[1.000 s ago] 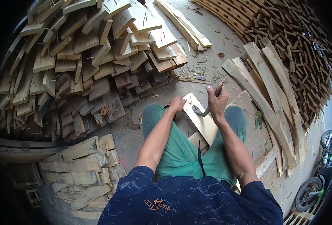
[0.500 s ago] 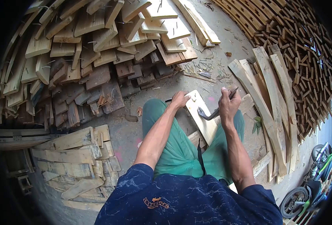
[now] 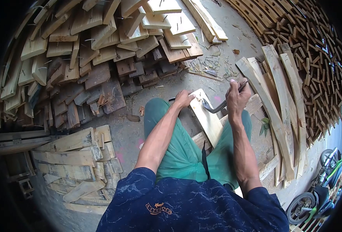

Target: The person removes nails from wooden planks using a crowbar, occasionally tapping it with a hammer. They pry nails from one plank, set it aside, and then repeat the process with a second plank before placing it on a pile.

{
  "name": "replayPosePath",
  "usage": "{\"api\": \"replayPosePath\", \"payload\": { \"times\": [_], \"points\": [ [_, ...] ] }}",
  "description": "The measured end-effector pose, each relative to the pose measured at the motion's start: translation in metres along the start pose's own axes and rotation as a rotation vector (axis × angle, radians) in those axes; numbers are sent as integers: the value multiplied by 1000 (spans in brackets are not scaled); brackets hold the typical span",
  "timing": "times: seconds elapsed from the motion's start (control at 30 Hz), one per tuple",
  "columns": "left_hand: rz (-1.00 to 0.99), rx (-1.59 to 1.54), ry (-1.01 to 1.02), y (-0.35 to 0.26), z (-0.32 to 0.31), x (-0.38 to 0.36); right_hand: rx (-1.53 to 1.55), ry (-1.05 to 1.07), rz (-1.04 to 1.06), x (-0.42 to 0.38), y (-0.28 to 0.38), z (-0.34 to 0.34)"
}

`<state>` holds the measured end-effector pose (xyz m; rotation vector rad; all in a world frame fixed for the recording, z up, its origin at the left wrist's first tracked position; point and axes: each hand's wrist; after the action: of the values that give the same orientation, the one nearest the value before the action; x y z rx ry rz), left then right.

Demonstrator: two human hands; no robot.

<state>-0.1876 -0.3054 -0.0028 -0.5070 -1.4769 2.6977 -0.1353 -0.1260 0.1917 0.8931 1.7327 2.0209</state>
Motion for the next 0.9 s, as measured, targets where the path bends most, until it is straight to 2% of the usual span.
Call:
{"api": "replayPosePath", "payload": {
  "times": [0.27,0.33,0.4,0.47,0.57,0.67,0.7,0.73,0.8,0.83,0.9],
  "points": [
    [-24,0,-21,-10,5,-4,-1,-22,12,-1,-21,-3],
    [-14,-4,-41,-9,3,1,135,-20,-39,-11,-12,1],
    [-4,-2,-43,0,1,-10,438,-142,-91,-29,-35,46],
    [-6,-11,-45,1,0,7,563,-256,-216,-28,-36,85],
    [24,-8,33,8,-4,8,531,-268,-244,-28,-36,80],
    [-15,13,-10,-12,0,3,483,-293,-272,-17,-30,59],
    [-23,38,-36,-7,1,-4,455,-226,-210,-24,-34,58],
    [-15,38,-38,-5,2,-5,454,-225,-235,-43,-39,70],
    [-15,141,-40,-12,5,-7,501,-451,-223,-57,-49,100],
    [-57,163,-66,-6,1,-2,519,-437,-194,-53,-55,113],
    [-23,105,-38,-11,6,0,538,-553,-518,-50,-55,134]
  ]
}}
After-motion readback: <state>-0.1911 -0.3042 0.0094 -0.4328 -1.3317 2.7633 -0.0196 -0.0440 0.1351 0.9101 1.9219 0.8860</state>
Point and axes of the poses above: each hand's wrist, its own x-axis towards the middle knuckle, its own z-axis out of the back of the hand, y = z × x, and after that the axes turned 9 degrees about -y, right-handed
